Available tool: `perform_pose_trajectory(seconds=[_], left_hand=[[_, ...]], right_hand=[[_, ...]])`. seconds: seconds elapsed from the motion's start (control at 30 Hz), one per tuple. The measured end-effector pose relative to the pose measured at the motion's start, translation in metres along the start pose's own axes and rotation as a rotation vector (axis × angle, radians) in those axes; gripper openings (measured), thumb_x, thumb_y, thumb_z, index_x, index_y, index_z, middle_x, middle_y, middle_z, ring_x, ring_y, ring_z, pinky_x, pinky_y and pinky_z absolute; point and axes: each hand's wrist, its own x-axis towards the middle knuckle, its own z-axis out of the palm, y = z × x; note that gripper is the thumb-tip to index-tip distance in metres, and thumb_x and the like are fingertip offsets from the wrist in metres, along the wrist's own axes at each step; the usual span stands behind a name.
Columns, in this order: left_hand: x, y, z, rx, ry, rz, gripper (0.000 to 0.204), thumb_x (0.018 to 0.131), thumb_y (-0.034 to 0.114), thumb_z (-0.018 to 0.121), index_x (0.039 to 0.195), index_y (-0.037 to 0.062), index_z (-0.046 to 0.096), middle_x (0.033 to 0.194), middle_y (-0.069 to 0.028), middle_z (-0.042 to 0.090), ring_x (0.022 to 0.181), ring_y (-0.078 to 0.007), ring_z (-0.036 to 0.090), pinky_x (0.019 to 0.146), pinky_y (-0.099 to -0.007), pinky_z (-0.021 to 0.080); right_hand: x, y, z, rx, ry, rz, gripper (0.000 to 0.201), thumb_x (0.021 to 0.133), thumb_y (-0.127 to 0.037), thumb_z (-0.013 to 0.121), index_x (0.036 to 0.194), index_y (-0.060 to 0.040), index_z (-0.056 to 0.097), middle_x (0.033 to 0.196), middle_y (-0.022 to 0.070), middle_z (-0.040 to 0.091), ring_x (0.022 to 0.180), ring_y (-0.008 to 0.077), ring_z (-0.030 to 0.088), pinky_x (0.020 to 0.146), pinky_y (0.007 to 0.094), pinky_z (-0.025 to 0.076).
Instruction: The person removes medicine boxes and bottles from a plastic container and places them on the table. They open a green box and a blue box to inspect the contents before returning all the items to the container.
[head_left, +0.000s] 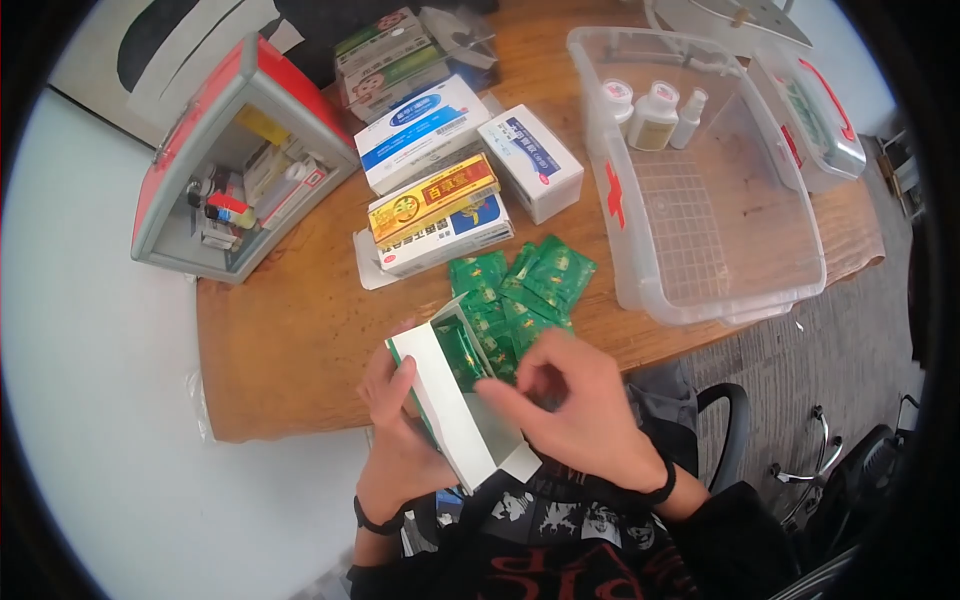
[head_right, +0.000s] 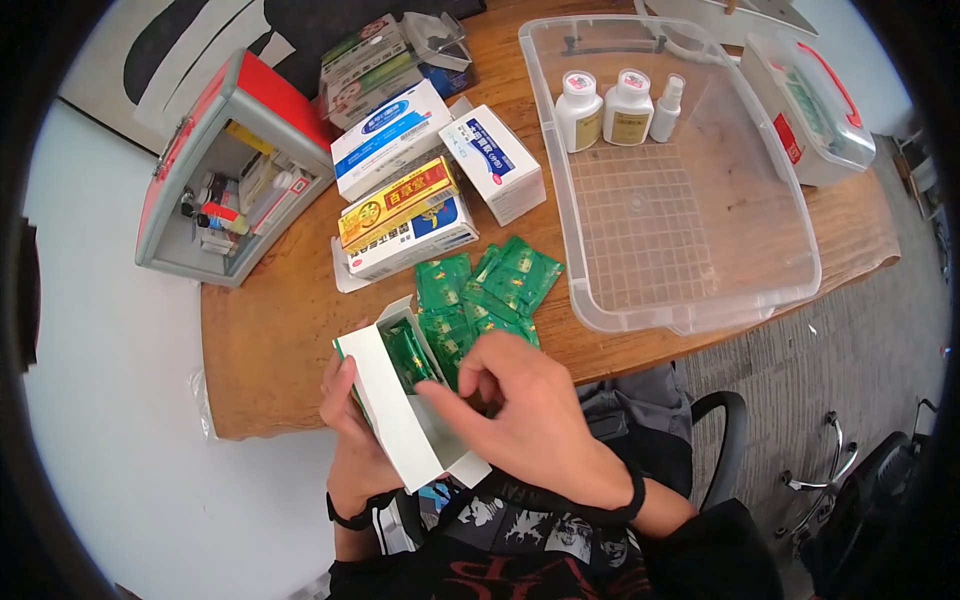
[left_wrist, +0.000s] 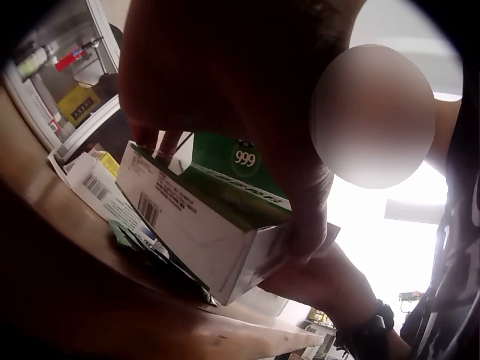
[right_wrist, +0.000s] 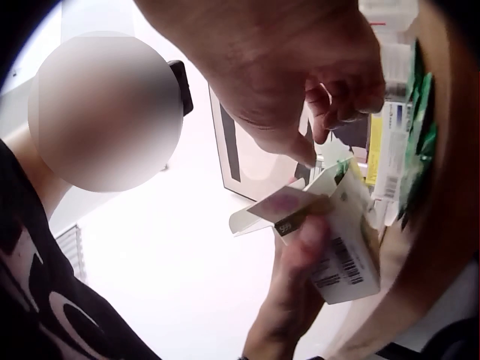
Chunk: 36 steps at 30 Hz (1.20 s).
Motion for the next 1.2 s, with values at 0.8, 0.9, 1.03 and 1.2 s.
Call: perform_pose_trajectory(seconds=[0.8, 0.9, 1.03, 1.2], left_hand=[[-0.019, -0.012, -0.009, -0.125, -0.102, -0.14, 0.16, 0.054, 0.05, 0.112, 0.17, 0.0132, 0.009, 0.166, -0.0269, 0.032, 0.15, -0.0414, 0.045, 0.121, -0.0558, 0.039], [-0.014, -0.003, -0.007, -0.101, -0.078, -0.099, 0.151, 0.055, 0.042, 0.112, 0.169, 0.0147, 0.017, 0.164, -0.0284, 0.035, 0.148, -0.0445, 0.046, 0.119, -0.0547, 0.038], [-0.001, 0.003, -0.007, 0.021, -0.046, -0.012, 0.143, 0.06, 0.036, 0.109, 0.169, 0.0156, 0.019, 0.163, -0.0308, 0.04, 0.149, -0.0466, 0.046, 0.119, -0.0541, 0.034], [0.008, 0.014, -0.005, 0.096, -0.008, 0.013, 0.134, 0.066, 0.031, 0.106, 0.168, 0.0149, 0.02, 0.162, -0.0338, 0.041, 0.149, -0.0469, 0.047, 0.119, -0.0545, 0.033]], right_hand=[[-0.037, 0.017, -0.04, -0.142, 0.391, -0.287, 0.029, 0.088, 0.009, 0.085, 0.114, 0.0017, 0.078, 0.102, 0.0141, 0.08, 0.081, 0.0217, 0.079, 0.074, 0.0299, 0.063], [-0.028, -0.014, -0.036, 0.217, 0.161, 0.101, 0.022, 0.093, 0.003, 0.085, 0.114, 0.0021, 0.079, 0.096, 0.0089, 0.079, 0.082, 0.0125, 0.078, 0.073, 0.0278, 0.062], [-0.025, -0.016, -0.025, 0.238, 0.003, 0.236, 0.019, 0.096, -0.004, 0.084, 0.113, 0.0007, 0.077, 0.09, 0.0096, 0.078, 0.08, 0.0139, 0.079, 0.069, 0.0279, 0.063], [-0.024, -0.014, -0.004, 0.205, -0.036, 0.196, 0.014, 0.094, -0.005, 0.085, 0.098, -0.0014, 0.072, 0.085, 0.0094, 0.075, 0.071, 0.0149, 0.075, 0.064, 0.0301, 0.061]])
